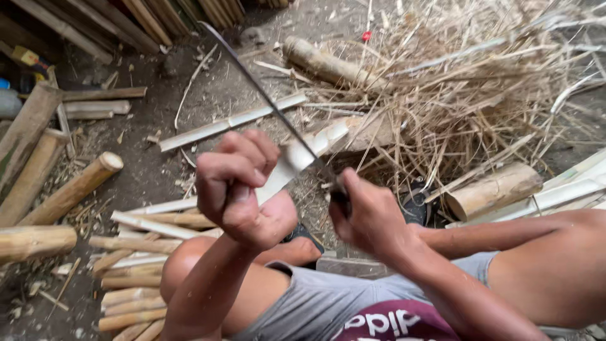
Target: The person uses a knife to shave and shape a piece of bamboo, then measures and cuts it with a hand saw. The person works while sitting on the ground in a cluttered workshop area.
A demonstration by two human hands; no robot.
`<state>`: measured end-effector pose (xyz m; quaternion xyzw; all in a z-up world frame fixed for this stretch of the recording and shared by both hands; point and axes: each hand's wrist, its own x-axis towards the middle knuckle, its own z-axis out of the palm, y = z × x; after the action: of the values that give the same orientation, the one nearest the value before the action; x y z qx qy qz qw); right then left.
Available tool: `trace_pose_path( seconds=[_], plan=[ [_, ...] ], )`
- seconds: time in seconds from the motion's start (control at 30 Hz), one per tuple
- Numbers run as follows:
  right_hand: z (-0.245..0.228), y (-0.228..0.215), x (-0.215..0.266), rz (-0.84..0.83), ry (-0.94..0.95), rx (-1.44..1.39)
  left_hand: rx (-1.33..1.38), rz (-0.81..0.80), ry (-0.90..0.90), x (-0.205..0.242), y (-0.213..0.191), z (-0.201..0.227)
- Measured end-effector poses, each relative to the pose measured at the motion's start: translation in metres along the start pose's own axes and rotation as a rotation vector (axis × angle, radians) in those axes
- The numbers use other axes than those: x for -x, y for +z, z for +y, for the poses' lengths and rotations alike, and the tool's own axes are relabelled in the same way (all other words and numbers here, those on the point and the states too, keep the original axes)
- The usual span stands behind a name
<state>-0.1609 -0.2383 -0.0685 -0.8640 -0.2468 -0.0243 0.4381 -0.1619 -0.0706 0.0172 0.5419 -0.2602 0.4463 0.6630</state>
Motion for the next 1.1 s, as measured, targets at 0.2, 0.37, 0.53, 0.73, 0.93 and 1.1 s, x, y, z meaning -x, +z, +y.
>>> trace_pose_path(
  seconds=[0.2, 0.37, 0.53, 0.73, 0.93, 1.1],
  plan=[
    [0.009, -0.001, -0.022, -0.351, 0.425, 0.059, -0.012, 0.030, -0.077, -0.012, -0.007, 0.007],
    [0.015, 0.007, -0.007, -0.106, -0.024, 0.030, -0.011, 0.005, -0.074, -0.012, -0.013, 0.002],
    [0.029, 0.028, -0.025, -0.233, 0.296, 0.098, -0.023, 0.144, -0.074, -0.017, -0.025, -0.001],
    [0.018, 0.021, -0.022, -0.196, 0.035, 0.029, -0.001, 0.157, -0.079, -0.027, -0.031, -0.004],
    [0.040, 0.038, -0.039, -0.178, 0.220, 0.272, 0.015, 0.187, -0.062, -0.023, -0.041, -0.008],
    [0.060, 0.043, -0.026, -0.248, 0.184, 0.154, -0.024, 0.210, -0.077, -0.029, -0.041, -0.010]
  ],
)
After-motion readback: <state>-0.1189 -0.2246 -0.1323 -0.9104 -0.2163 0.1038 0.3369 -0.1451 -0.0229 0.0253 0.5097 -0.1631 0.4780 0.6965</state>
